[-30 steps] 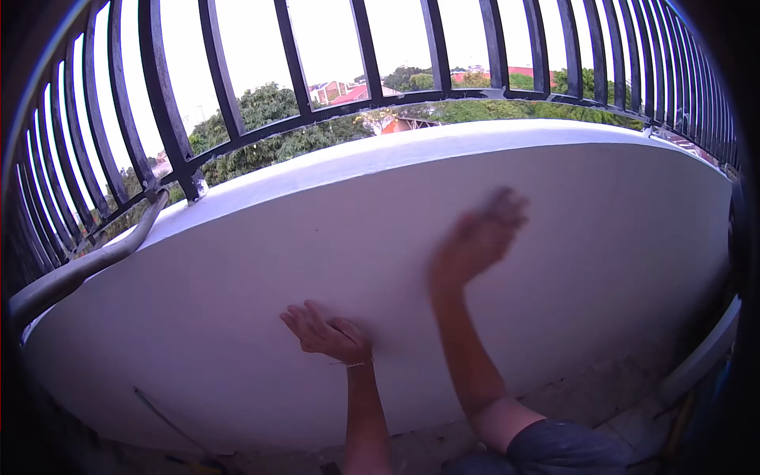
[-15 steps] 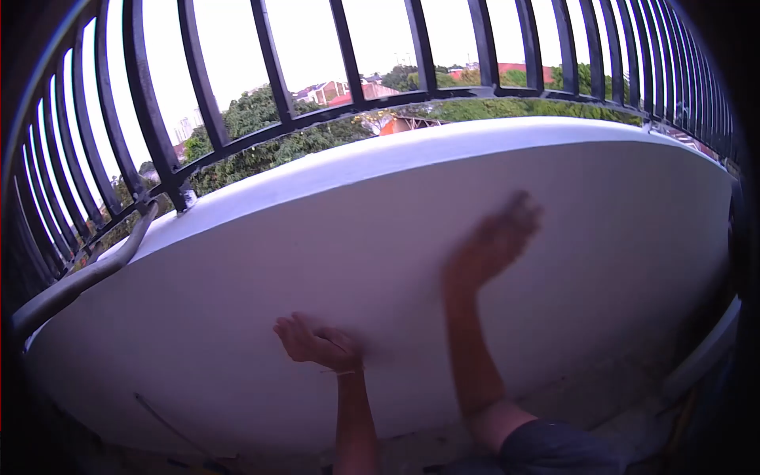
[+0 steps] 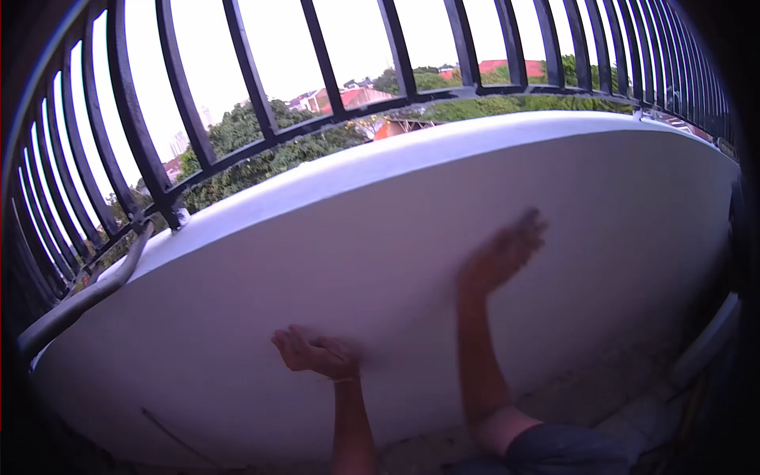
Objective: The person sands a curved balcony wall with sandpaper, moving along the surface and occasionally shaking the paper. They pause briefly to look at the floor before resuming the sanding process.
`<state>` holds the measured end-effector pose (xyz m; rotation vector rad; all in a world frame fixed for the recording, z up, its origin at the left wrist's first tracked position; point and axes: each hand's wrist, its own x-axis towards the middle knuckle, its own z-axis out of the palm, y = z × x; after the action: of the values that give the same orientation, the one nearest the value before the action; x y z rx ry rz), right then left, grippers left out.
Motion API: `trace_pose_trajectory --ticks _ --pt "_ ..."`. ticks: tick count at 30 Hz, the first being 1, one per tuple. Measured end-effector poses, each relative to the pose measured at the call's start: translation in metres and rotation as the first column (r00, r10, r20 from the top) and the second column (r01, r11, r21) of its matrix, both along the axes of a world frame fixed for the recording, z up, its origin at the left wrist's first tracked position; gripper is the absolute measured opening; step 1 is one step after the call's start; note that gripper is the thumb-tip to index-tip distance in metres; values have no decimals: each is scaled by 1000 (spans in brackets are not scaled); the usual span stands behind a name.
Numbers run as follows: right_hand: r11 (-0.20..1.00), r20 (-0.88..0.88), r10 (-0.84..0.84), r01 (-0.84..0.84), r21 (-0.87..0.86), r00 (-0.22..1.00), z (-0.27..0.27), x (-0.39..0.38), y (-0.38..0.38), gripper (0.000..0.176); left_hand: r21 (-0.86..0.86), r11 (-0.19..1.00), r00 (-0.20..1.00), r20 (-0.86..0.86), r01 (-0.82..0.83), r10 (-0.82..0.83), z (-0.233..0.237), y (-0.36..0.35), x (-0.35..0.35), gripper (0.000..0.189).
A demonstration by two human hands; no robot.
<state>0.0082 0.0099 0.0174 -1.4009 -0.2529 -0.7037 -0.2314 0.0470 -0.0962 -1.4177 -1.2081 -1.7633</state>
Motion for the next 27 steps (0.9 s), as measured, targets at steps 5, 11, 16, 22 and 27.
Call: trace_pose_trajectory --ticks 5,11,16,22,27 --pt "838 560 543 -367 -403 626 0 -114 11 56 78 997 1000 -21 6 -4 2 9 -4 49" --pt "915 600 318 -73 -396 734 -148 -1 -25 40 100 995 999 -49 5 0 -1 10 -6 48" --pt "998 29 58 -57 -27 998 -18 34 -10 54 39 999 1000 -17 11 -10 -6 5 -3 48" --pt "798 485 537 -230 -557 690 -9 -110 -10 61 52 999 999 -30 -18 20 -8 12 -8 47" --pt "853 573 422 -93 -513 703 -145 -32 -16 50 -13 999 999 -35 -41 40 2 4 -2 47"
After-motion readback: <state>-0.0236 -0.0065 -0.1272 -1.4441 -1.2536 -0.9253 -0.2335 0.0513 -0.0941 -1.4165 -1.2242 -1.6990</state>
